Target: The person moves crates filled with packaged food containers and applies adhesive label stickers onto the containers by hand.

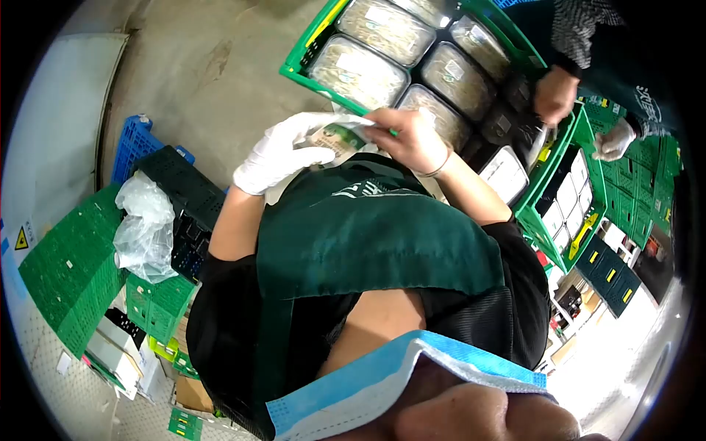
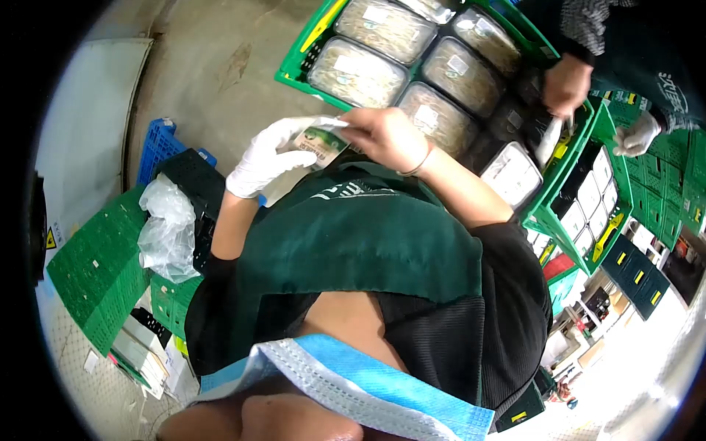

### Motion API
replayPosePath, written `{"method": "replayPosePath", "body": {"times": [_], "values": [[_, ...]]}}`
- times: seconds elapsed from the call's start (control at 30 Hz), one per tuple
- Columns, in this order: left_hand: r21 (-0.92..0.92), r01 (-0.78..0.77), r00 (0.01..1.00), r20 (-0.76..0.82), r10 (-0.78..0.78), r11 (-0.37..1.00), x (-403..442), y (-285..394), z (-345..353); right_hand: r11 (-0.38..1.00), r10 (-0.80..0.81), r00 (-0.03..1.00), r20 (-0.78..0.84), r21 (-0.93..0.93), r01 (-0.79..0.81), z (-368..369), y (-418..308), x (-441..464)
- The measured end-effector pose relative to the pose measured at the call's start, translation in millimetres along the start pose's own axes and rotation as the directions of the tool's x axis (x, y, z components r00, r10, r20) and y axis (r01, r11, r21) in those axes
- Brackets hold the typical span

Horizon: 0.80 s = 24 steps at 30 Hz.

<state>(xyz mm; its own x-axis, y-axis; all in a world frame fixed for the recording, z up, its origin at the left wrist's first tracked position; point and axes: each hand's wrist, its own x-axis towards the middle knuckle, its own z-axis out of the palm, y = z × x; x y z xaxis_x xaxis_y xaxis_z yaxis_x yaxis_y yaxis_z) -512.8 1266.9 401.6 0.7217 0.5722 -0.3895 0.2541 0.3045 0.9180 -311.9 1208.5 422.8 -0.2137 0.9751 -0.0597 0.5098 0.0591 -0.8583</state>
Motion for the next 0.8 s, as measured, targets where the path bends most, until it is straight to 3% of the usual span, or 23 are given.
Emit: {"method": "replayPosePath", "body": {"times": [0.03,0.07,0.1,0.17,0.23,0.27,0.3,0.37,0.43,0.47,0.5,0.57,0.6,0.63,0.67,0.7,0.77,0.8], "values": [[-0.226,-0.174,0.980,-0.135,0.147,0.958,-1,3,7,0.995,0.090,0.996,-0.003,0.036,-0.090,14,-1,3],[-0.160,-0.114,0.975,-0.206,0.080,0.980,-2,-2,7,0.993,0.115,0.993,-0.034,-0.007,-0.116,18,-9,8],[0.060,-0.193,0.936,-0.287,0.202,0.979,1,-15,5,0.988,0.140,0.988,-0.065,-0.050,-0.143,20,-14,12],[-0.110,-0.150,0.949,-0.293,0.112,0.982,1,-45,-4,0.966,-0.072,0.985,-0.154,-0.258,0.030,15,5,24],[0.028,-0.105,0.969,-0.222,0.108,0.994,-10,-33,-19,0.929,0.087,0.969,-0.230,-0.332,-0.162,-10,32,47],[-0.050,-0.063,0.954,-0.295,0.045,0.997,-17,-33,-27,0.939,0.207,0.963,-0.172,-0.242,-0.245,-24,51,58],[0.059,-0.078,0.953,-0.289,0.092,0.995,-24,-48,-46,0.923,0.210,0.972,-0.108,-0.306,-0.233,-30,72,63],[-0.203,0.091,0.918,-0.363,-0.162,0.975,-35,-75,-70,0.851,0.221,0.968,-0.117,-0.462,-0.250,-11,119,67],[-0.280,0.122,0.905,-0.363,-0.223,0.952,-40,-71,-73,0.671,0.162,0.983,-0.091,-0.720,-0.177,20,160,59],[-0.351,0.144,0.896,-0.351,-0.273,0.925,-41,-69,-73,0.634,0.166,0.976,-0.140,-0.743,-0.215,29,156,60],[-0.357,0.147,0.893,-0.354,-0.279,0.923,-40,-68,-69,0.618,0.188,0.965,-0.182,-0.742,-0.260,31,152,58],[-0.387,-0.046,0.919,-0.378,-0.113,0.921,-27,-63,-50,0.562,0.030,0.951,-0.309,-0.781,-0.271,22,130,52],[-0.432,-0.102,0.929,-0.364,-0.069,0.896,-18,-52,-38,0.641,0.042,0.940,-0.340,-0.712,-0.286,15,110,51],[-0.389,-0.087,0.933,-0.355,-0.062,0.917,-11,-53,-31,0.823,0.114,0.970,-0.213,-0.527,-0.213,7,99,46],[-0.343,-0.077,0.944,-0.328,-0.043,0.936,-4,-53,-25,0.972,0.216,0.976,0.000,-0.097,-0.215,-2,72,42],[-0.295,-0.066,0.956,-0.294,-0.025,0.953,3,-52,-18,0.895,0.205,0.952,0.229,0.350,-0.277,-7,48,38],[-0.235,-0.003,0.979,-0.197,-0.044,0.972,15,-37,-15,0.994,0.072,0.992,0.107,0.070,-0.080,-7,33,33],[-0.121,-0.014,0.989,-0.149,-0.004,0.993,23,-36,-16,0.997,-0.074,0.997,0.039,0.024,0.073,-4,38,34]]}}
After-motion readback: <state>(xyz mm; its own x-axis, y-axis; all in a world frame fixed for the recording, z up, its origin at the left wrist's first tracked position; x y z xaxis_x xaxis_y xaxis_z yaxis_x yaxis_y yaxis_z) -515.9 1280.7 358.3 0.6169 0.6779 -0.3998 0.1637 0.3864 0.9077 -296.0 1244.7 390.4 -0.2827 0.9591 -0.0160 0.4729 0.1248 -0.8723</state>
